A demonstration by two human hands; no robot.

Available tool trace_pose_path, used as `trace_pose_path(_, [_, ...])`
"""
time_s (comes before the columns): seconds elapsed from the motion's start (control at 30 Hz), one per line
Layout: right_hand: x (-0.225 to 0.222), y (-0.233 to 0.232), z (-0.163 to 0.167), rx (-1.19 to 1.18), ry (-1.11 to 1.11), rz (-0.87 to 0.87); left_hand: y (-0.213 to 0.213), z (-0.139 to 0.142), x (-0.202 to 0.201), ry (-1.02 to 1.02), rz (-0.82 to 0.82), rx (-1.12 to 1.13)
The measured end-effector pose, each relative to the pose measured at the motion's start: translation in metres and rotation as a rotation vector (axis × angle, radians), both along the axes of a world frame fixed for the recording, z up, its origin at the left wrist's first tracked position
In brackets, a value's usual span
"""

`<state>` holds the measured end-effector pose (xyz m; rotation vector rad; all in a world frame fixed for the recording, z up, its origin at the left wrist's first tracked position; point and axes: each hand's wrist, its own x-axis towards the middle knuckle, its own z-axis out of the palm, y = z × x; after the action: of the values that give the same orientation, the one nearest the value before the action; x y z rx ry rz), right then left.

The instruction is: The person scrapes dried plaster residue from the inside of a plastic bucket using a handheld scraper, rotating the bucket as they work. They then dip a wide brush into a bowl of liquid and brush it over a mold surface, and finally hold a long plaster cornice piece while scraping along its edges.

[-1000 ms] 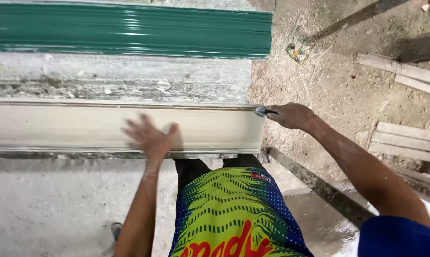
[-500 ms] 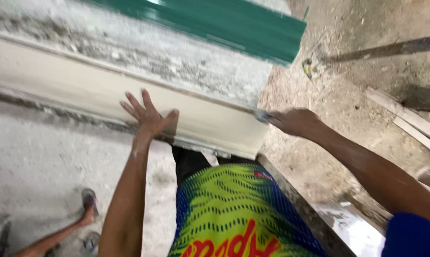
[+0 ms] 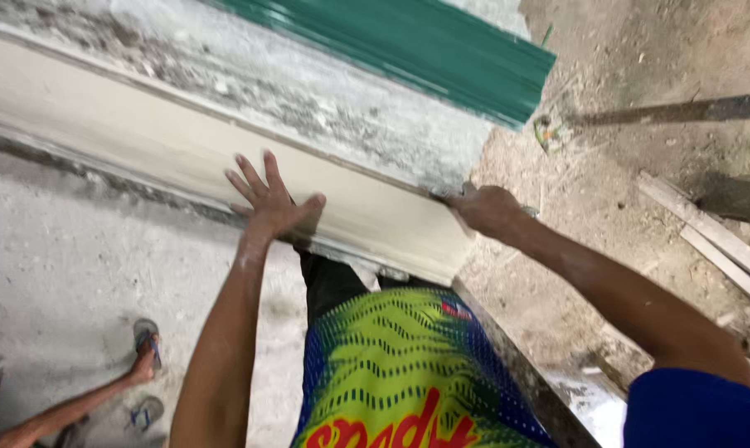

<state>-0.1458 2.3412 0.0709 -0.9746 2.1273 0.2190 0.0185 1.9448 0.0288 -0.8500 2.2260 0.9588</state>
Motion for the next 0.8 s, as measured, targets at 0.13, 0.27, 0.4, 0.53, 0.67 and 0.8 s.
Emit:
trace_pose_path(0.13, [0.001, -0.012, 0.016, 0.238, -0.055, 0.169, 0.003, 0.007, 0.000, -0.076, -0.049, -0.012])
trace_pose_path(0.27, [-0.006, -0.032, 0.015, 0.143, 0.019, 0.263, 0.008, 0.008, -0.003, -0.075, -0.049, -0.014])
trace_pose_path(0.4, [-0.007, -0.121, -0.019, -0.067, 0.076, 0.293, 0.006, 0.002, -0.009, -0.147, -0.035, -0.003])
trace_pose_path(0.53, [-0.006, -0.203, -0.042, -0.037, 0.110, 0.302, 0.001, -0.005, -0.011, -0.152, -0.068, 0.005])
trace_pose_path(0.67, [-0.004, -0.156, -0.014, -0.129, 0.133, 0.281, -0.001, -0.007, -0.010, -0.119, -0.100, 0.039])
trace_pose_path(0.8, [-0.008, -0.078, 0.014, 0.137, 0.100, 0.252, 0.001, -0.010, -0.015, -0.212, -0.117, 0.033])
